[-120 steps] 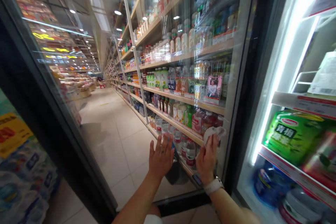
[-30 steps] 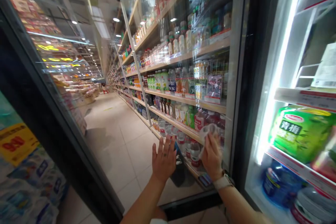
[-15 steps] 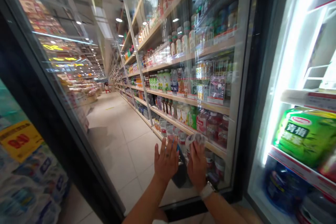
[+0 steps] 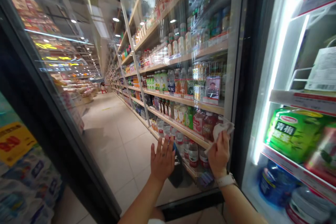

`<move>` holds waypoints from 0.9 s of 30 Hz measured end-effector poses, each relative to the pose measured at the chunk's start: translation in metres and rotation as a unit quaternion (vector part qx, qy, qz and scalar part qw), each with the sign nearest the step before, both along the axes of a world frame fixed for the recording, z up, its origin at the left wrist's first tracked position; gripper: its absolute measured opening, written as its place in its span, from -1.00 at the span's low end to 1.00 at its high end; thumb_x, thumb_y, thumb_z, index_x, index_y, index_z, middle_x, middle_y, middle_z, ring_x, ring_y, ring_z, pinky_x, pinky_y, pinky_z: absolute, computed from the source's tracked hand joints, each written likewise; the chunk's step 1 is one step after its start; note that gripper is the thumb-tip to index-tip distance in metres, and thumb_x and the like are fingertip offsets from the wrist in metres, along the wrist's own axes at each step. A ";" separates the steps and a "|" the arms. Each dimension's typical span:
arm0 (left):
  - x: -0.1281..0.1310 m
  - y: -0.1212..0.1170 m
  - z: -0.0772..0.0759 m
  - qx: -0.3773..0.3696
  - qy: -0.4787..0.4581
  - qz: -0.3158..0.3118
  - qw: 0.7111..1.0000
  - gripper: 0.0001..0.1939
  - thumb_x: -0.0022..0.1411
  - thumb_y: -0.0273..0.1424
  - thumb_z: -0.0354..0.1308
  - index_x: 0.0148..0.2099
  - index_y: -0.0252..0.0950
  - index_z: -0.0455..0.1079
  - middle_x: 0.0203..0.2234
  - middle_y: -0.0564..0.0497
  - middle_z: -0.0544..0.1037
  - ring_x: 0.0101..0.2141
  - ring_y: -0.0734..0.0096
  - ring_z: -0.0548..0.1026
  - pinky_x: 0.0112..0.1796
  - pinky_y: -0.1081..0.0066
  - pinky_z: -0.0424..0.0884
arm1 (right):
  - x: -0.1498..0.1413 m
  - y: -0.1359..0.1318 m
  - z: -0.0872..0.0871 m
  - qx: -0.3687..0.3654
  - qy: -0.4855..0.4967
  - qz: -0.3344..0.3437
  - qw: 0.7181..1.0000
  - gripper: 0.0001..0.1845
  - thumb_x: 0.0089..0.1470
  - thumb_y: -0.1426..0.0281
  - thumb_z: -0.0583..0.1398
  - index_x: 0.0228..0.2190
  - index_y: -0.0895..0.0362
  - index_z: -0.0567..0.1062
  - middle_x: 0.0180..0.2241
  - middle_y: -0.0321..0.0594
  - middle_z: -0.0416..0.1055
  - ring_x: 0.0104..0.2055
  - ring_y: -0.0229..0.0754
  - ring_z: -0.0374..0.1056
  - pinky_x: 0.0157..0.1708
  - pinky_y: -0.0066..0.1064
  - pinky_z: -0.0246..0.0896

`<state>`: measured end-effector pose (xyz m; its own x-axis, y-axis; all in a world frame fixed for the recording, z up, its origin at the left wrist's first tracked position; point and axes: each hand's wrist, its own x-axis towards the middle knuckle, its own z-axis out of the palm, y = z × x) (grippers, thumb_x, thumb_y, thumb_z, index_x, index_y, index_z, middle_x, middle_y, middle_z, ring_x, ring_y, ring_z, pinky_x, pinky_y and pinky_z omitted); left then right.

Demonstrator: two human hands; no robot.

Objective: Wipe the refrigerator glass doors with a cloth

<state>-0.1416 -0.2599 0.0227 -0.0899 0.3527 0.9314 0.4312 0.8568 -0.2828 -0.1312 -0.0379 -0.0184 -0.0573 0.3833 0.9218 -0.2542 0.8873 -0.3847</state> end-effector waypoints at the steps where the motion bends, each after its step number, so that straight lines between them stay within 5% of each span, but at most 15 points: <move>1: 0.000 0.000 0.000 0.001 0.000 -0.001 1.000 -0.35 0.34 -0.36 0.02 0.41 -0.25 -0.06 0.24 -0.09 0.30 0.37 0.34 -0.08 0.35 0.17 -0.22 | -0.001 0.004 0.002 -0.028 0.005 -0.009 1.000 -0.38 0.27 0.52 -0.06 0.33 0.12 0.07 0.32 0.07 0.10 0.38 0.11 -0.01 0.26 0.24 0.04; 7: 0.000 0.000 -0.003 0.000 -0.005 0.011 1.000 -0.34 0.32 -0.35 0.04 0.41 -0.24 -0.04 0.26 -0.11 0.27 0.36 0.29 -0.03 0.35 0.16 -0.21 | -0.002 -0.034 0.000 -0.070 -0.003 0.012 0.997 -0.40 0.30 0.48 -0.09 0.34 0.14 0.06 0.31 0.09 0.11 0.36 0.11 0.03 0.25 0.22 0.06; 16: -0.001 -0.001 -0.002 -0.003 -0.002 -0.003 1.000 -0.36 0.34 -0.37 -0.02 0.41 -0.27 -0.07 0.26 -0.10 0.27 0.37 0.33 -0.09 0.35 0.15 -0.22 | 0.006 -0.096 -0.027 0.145 -0.041 0.104 0.983 -0.31 0.22 0.62 -0.04 0.33 0.05 0.08 0.20 -0.11 0.34 0.31 -0.06 0.15 0.20 -0.07 0.26; 22: 0.000 -0.002 -0.001 -0.005 -0.008 -0.009 1.000 -0.36 0.34 -0.38 -0.05 0.41 -0.27 -0.07 0.25 -0.10 0.28 0.37 0.34 -0.09 0.35 0.16 -0.24 | 0.003 -0.066 -0.033 0.285 -0.053 0.085 0.953 -0.42 0.21 0.64 -0.01 0.17 -0.01 0.37 0.10 -0.25 0.45 0.24 -0.18 0.27 0.26 -0.19 0.19; 27: 0.001 -0.001 0.001 -0.002 -0.005 -0.006 1.000 -0.34 0.34 -0.37 0.02 0.41 -0.26 -0.06 0.24 -0.09 0.31 0.37 0.34 -0.09 0.35 0.16 -0.23 | 0.001 -0.010 -0.028 0.157 -0.036 0.030 0.986 -0.38 0.21 0.58 0.00 0.28 0.06 0.21 0.25 -0.08 0.26 0.36 0.00 0.06 0.29 0.09 0.06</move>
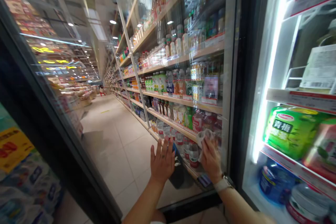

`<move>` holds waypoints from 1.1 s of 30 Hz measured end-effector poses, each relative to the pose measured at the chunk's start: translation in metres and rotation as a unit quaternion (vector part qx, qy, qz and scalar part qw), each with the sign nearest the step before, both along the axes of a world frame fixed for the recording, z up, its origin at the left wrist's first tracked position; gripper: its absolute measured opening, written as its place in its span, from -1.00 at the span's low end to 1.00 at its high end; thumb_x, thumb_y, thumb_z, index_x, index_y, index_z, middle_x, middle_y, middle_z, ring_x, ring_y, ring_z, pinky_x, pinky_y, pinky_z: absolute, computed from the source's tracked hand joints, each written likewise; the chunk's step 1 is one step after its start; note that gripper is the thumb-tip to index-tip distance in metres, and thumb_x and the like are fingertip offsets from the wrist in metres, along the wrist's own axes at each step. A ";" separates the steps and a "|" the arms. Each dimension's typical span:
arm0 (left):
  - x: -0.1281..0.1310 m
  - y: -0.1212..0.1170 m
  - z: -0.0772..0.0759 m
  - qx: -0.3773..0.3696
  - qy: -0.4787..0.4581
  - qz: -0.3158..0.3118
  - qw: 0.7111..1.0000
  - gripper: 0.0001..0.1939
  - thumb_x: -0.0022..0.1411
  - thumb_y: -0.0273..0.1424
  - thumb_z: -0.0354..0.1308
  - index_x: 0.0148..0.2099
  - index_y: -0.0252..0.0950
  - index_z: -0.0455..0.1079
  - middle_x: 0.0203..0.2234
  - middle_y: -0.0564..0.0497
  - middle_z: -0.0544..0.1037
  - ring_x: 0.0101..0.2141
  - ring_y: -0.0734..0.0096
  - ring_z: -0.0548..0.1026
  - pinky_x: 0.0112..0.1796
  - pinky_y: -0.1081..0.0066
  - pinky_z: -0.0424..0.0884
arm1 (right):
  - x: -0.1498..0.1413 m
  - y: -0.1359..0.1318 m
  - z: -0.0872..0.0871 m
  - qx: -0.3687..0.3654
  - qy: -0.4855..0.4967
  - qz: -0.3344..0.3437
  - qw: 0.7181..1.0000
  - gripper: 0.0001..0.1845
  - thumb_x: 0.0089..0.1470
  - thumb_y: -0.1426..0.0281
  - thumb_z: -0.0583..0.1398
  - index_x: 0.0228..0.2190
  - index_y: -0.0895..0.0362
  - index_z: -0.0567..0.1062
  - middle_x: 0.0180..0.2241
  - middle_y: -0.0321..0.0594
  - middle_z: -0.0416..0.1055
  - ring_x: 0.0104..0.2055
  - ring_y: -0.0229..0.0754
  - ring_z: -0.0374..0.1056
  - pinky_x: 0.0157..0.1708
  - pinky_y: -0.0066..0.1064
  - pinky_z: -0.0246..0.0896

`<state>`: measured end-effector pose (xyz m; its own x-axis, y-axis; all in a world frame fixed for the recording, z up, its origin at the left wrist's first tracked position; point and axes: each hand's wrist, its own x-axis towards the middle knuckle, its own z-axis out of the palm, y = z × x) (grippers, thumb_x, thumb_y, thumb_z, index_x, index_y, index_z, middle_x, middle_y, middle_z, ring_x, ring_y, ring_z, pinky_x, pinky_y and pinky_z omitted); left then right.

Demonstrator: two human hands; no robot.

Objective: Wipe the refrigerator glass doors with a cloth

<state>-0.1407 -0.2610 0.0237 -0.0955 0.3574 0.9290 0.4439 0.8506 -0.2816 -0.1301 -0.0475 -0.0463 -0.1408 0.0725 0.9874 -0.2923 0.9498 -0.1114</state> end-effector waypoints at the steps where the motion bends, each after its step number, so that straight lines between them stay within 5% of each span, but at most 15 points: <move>1: 0.000 0.000 0.000 -0.001 0.000 0.000 1.000 -0.34 0.34 -0.37 0.02 0.41 -0.26 -0.06 0.24 -0.09 0.31 0.37 0.34 -0.09 0.35 0.16 -0.22 | 0.000 0.010 0.001 -0.038 0.006 -0.014 0.999 -0.37 0.22 0.56 -0.01 0.30 0.07 0.16 0.28 -0.04 0.20 0.37 0.04 0.03 0.29 0.14 0.03; 5: -0.002 0.000 -0.003 0.003 -0.001 0.002 1.000 -0.37 0.34 -0.36 0.01 0.40 -0.25 -0.02 0.24 -0.08 0.31 0.37 0.33 -0.07 0.35 0.16 -0.21 | 0.000 0.027 0.007 -0.163 0.016 -0.043 0.986 -0.39 0.29 0.46 -0.04 0.34 0.16 0.06 0.33 0.10 0.06 0.38 0.10 -0.02 0.29 0.19 -0.01; 10: -0.003 0.001 -0.004 0.006 0.009 0.000 1.000 -0.35 0.34 -0.36 0.02 0.41 -0.25 -0.04 0.24 -0.10 0.31 0.36 0.32 -0.03 0.35 0.16 -0.21 | -0.001 -0.010 0.017 -0.231 -0.005 -0.015 0.973 -0.41 0.34 0.37 -0.10 0.35 0.18 0.01 0.35 0.13 -0.02 0.40 0.12 -0.10 0.28 0.24 -0.06; 18: -0.002 0.002 -0.002 0.008 0.010 0.001 1.000 -0.38 0.35 -0.36 -0.01 0.40 -0.27 -0.04 0.22 -0.10 0.33 0.37 0.34 -0.06 0.35 0.15 -0.21 | 0.000 -0.078 0.012 -0.122 -0.009 0.047 0.991 -0.34 0.29 0.52 -0.05 0.36 0.05 -0.03 0.31 0.00 0.13 0.35 0.06 0.06 0.20 0.16 0.17; 23: -0.003 -0.001 -0.004 0.001 0.004 -0.008 1.000 -0.38 0.36 -0.37 -0.06 0.41 -0.28 -0.07 0.26 -0.11 0.27 0.37 0.32 -0.08 0.35 0.15 -0.20 | 0.003 -0.095 0.000 0.005 -0.027 0.083 0.996 -0.33 0.21 0.62 -0.05 0.31 0.04 0.14 0.21 -0.13 0.32 0.31 -0.06 0.16 0.18 -0.09 0.30; 28: -0.004 -0.001 -0.004 0.002 -0.003 -0.015 1.000 -0.39 0.37 -0.36 -0.06 0.41 -0.27 -0.05 0.27 -0.10 0.24 0.37 0.32 -0.09 0.35 0.15 -0.23 | 0.001 -0.064 0.000 0.080 -0.033 0.066 0.994 -0.32 0.16 0.67 -0.04 0.25 0.01 0.26 0.17 -0.22 0.38 0.31 -0.15 0.15 0.29 -0.15 0.14; 33: -0.002 0.000 -0.002 0.009 0.000 -0.014 1.000 -0.38 0.37 -0.34 -0.01 0.40 -0.25 -0.04 0.26 -0.09 0.28 0.37 0.34 -0.08 0.35 0.17 -0.23 | 0.000 0.000 0.007 -0.073 -0.004 -0.004 0.997 -0.38 0.24 0.55 -0.04 0.30 0.10 0.15 0.28 -0.02 0.20 0.36 0.03 0.04 0.28 0.11 0.07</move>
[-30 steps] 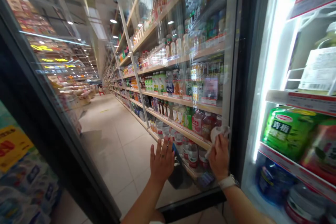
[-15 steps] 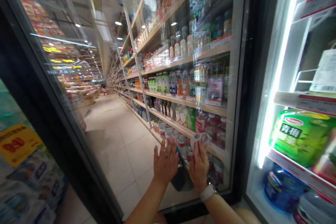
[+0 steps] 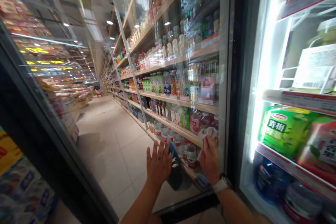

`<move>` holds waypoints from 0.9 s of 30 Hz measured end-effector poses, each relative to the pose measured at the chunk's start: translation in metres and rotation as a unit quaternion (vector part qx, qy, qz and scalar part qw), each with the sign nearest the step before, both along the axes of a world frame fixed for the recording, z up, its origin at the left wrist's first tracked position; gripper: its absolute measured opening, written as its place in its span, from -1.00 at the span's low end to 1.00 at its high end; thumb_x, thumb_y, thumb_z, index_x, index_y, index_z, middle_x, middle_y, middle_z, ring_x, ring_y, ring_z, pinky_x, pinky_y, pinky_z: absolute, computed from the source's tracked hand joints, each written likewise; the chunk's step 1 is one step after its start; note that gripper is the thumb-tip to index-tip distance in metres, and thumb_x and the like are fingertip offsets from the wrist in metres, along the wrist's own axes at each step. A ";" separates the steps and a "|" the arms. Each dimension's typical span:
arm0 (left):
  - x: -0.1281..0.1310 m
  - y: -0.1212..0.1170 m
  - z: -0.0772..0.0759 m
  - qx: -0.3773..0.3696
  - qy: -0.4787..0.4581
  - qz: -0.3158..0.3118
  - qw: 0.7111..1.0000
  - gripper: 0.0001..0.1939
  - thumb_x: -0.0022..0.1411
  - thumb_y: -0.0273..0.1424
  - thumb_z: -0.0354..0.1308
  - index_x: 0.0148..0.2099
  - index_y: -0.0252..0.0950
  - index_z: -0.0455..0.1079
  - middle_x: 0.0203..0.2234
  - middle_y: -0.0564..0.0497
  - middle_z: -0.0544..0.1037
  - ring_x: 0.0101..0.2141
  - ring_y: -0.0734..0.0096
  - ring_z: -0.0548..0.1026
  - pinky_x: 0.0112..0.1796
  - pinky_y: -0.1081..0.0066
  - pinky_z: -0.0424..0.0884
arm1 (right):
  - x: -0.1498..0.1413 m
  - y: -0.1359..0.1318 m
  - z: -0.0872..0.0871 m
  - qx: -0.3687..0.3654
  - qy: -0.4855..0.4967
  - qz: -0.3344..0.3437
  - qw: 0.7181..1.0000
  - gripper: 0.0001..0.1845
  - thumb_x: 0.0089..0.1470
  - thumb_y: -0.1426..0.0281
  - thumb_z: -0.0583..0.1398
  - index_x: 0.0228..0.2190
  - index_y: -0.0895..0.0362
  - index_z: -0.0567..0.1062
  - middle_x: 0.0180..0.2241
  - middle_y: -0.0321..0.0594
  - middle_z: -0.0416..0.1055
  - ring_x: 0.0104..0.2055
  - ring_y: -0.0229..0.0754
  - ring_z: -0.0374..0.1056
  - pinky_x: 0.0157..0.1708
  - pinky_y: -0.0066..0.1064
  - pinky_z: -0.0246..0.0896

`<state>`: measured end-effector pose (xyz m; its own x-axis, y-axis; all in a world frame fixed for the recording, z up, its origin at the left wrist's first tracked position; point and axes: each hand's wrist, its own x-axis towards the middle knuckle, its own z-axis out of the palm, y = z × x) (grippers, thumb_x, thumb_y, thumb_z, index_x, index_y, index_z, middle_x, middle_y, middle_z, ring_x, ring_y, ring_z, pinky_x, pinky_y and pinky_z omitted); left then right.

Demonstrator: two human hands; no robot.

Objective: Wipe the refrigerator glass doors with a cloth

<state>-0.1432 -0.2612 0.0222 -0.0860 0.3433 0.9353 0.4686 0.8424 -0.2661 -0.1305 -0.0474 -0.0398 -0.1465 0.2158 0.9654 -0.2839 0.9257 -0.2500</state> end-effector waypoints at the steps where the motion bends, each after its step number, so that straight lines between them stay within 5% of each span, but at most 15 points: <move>1: 0.000 0.000 0.001 0.001 0.001 -0.003 1.000 -0.38 0.37 -0.34 -0.01 0.40 -0.25 -0.05 0.25 -0.08 0.29 0.37 0.35 -0.08 0.35 0.18 -0.23 | 0.000 0.010 0.001 -0.043 0.001 -0.015 0.999 -0.40 0.26 0.51 -0.05 0.31 0.14 0.13 0.30 0.03 0.16 0.37 0.06 0.02 0.27 0.14 0.07; 5: 0.001 0.001 0.002 0.003 0.005 -0.005 1.000 -0.39 0.37 -0.35 0.00 0.40 -0.25 -0.04 0.22 -0.08 0.33 0.37 0.38 -0.10 0.35 0.18 -0.23 | 0.002 0.022 0.006 -0.162 -0.005 -0.029 0.986 -0.41 0.32 0.39 -0.09 0.33 0.23 0.06 0.34 0.13 0.03 0.39 0.09 -0.06 0.29 0.17 -0.02; 8: 0.000 0.002 0.001 0.003 0.005 0.001 1.000 -0.38 0.36 -0.36 0.01 0.40 -0.25 -0.02 0.22 -0.08 0.34 0.37 0.36 -0.08 0.35 0.18 -0.23 | 0.002 0.001 0.008 -0.168 -0.007 -0.011 0.986 -0.41 0.34 0.38 -0.11 0.35 0.16 0.01 0.35 0.08 0.00 0.40 0.07 -0.08 0.30 0.15 -0.05; 14: 0.000 0.002 -0.002 0.001 0.005 0.004 1.000 -0.37 0.35 -0.36 0.00 0.40 -0.26 -0.04 0.25 -0.09 0.30 0.37 0.33 -0.07 0.35 0.16 -0.22 | -0.002 -0.061 0.005 -0.066 -0.009 0.026 0.997 -0.34 0.29 0.51 -0.06 0.36 0.06 -0.05 0.33 0.01 0.08 0.38 0.05 0.00 0.23 0.14 0.14; 20: -0.001 0.001 -0.001 -0.003 0.007 -0.005 1.000 -0.41 0.38 -0.37 -0.10 0.40 -0.28 -0.05 0.27 -0.09 0.25 0.37 0.34 -0.09 0.35 0.18 -0.23 | 0.000 -0.105 -0.016 0.057 -0.021 0.106 0.992 -0.30 0.21 0.62 -0.03 0.33 0.03 0.09 0.23 -0.11 0.30 0.32 -0.05 0.15 0.22 -0.08 0.25; 23: -0.001 -0.001 -0.001 -0.001 -0.001 -0.016 1.000 -0.42 0.38 -0.38 -0.13 0.41 -0.28 -0.05 0.27 -0.09 0.26 0.37 0.36 -0.09 0.35 0.18 -0.22 | 0.001 -0.104 -0.018 0.098 -0.019 0.116 0.988 -0.28 0.17 0.66 0.00 0.32 0.06 0.12 0.18 -0.14 0.37 0.31 -0.11 0.15 0.22 -0.19 0.25; 27: 0.000 -0.001 -0.001 -0.003 -0.002 -0.010 1.000 -0.38 0.35 -0.37 -0.04 0.41 -0.27 -0.05 0.26 -0.10 0.28 0.37 0.33 -0.07 0.35 0.17 -0.20 | 0.001 -0.071 -0.009 0.130 -0.021 0.082 0.988 -0.29 0.17 0.67 -0.02 0.29 0.02 0.18 0.18 -0.19 0.37 0.30 -0.12 0.17 0.28 -0.14 0.16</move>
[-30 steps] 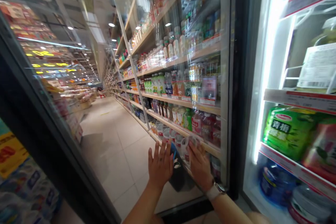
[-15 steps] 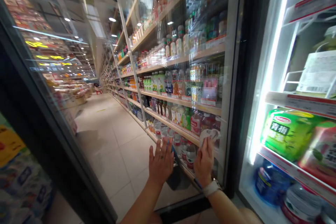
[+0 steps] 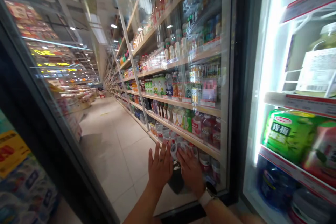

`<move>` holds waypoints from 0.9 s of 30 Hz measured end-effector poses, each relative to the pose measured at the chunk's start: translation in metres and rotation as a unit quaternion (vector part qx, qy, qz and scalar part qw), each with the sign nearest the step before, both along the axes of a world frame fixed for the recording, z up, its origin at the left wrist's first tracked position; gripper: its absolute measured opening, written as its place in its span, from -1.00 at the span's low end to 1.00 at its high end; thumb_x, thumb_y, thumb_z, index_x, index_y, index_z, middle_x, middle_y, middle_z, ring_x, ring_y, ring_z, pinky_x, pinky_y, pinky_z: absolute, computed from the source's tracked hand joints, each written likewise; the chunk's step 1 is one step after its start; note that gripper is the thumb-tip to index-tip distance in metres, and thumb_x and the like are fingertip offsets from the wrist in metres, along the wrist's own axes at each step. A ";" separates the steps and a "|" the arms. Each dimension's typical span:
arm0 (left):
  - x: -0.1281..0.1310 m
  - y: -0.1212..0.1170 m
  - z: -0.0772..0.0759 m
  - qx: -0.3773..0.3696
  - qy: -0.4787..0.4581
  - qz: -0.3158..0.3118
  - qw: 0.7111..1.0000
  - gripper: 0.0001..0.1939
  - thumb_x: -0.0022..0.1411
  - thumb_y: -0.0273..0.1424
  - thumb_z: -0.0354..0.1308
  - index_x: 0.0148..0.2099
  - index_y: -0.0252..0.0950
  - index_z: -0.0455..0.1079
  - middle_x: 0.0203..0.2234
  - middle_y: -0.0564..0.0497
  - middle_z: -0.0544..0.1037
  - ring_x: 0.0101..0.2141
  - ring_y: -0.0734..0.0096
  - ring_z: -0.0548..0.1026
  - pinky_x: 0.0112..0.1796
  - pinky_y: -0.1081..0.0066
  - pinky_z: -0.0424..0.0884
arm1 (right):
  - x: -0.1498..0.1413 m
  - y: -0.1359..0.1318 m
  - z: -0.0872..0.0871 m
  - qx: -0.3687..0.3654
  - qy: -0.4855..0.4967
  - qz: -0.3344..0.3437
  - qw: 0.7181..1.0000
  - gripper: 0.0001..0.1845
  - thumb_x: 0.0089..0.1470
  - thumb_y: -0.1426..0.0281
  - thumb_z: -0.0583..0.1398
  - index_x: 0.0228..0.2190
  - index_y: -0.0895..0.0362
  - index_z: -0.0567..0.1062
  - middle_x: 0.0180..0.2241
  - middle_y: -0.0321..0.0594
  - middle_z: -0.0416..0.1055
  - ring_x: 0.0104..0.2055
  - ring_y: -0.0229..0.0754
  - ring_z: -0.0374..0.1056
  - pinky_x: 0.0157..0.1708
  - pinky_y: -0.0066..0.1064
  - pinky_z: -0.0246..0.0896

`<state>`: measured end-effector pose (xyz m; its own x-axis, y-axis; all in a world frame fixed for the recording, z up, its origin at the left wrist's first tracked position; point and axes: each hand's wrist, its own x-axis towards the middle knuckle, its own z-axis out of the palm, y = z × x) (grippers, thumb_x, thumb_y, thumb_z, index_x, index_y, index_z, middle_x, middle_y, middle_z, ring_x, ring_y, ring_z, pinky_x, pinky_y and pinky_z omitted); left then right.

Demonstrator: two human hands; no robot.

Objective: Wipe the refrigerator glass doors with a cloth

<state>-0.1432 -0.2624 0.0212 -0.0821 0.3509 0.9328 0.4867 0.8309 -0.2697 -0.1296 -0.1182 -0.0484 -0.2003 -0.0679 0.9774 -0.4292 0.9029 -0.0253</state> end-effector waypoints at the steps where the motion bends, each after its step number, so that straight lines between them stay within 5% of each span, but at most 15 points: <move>1: 0.000 0.000 0.000 0.000 0.000 0.005 1.000 -0.37 0.34 -0.36 -0.01 0.41 -0.26 -0.05 0.26 -0.10 0.28 0.37 0.32 -0.06 0.35 0.17 -0.20 | 0.000 0.012 0.002 -0.011 0.001 -0.016 1.000 -0.30 0.18 0.66 -0.01 0.30 0.02 0.17 0.20 -0.17 0.34 0.31 -0.10 0.15 0.29 -0.10 0.13; 7: 0.000 0.001 0.000 0.003 -0.004 0.008 1.000 -0.35 0.34 -0.33 0.04 0.41 -0.24 -0.04 0.23 -0.08 0.32 0.37 0.34 -0.08 0.35 0.17 -0.23 | 0.002 0.069 0.011 -0.153 0.015 -0.084 0.985 -0.31 0.25 0.55 -0.04 0.36 0.08 -0.04 0.33 0.02 0.07 0.39 0.03 -0.05 0.27 0.14 0.08; 10: 0.000 0.002 0.001 0.007 0.001 0.007 1.000 -0.38 0.36 -0.34 0.01 0.40 -0.24 -0.04 0.22 -0.08 0.34 0.37 0.37 -0.09 0.35 0.18 -0.23 | 0.002 0.067 0.016 -0.227 0.006 -0.086 0.970 -0.35 0.30 0.47 -0.06 0.36 0.10 -0.06 0.37 0.08 -0.06 0.41 0.08 -0.10 0.26 0.18 0.04; 14: 0.001 0.003 0.001 0.002 0.008 0.018 1.000 -0.37 0.35 -0.34 0.01 0.40 -0.26 -0.03 0.23 -0.09 0.33 0.37 0.34 -0.07 0.35 0.17 -0.22 | -0.002 0.040 0.021 -0.258 0.007 -0.076 0.963 -0.38 0.33 0.42 -0.05 0.36 0.11 -0.03 0.36 0.10 -0.01 0.39 0.09 -0.05 0.27 0.16 0.02; 22: 0.000 0.002 -0.003 0.001 0.009 0.027 1.000 -0.37 0.34 -0.34 0.00 0.40 -0.26 -0.02 0.23 -0.11 0.32 0.36 0.32 -0.04 0.35 0.16 -0.23 | -0.002 -0.020 0.011 -0.137 0.006 -0.030 0.990 -0.34 0.29 0.48 0.01 0.35 0.05 0.01 0.25 -0.02 0.25 0.29 0.02 0.18 0.19 0.01 0.23; 27: 0.000 0.000 -0.002 -0.007 0.002 0.018 1.000 -0.38 0.35 -0.38 -0.08 0.41 -0.28 -0.06 0.26 -0.12 0.27 0.37 0.33 -0.07 0.35 0.16 -0.24 | 0.002 -0.029 0.003 -0.038 0.014 0.007 0.999 -0.33 0.22 0.59 0.02 0.32 0.03 0.14 0.10 -0.16 0.45 0.27 -0.13 0.22 0.23 -0.21 0.21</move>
<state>-0.1436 -0.2620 0.0191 -0.0918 0.3608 0.9281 0.4557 0.8439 -0.2830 -0.1274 -0.1472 -0.0457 -0.1730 0.0035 0.9849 -0.4428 0.8930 -0.0810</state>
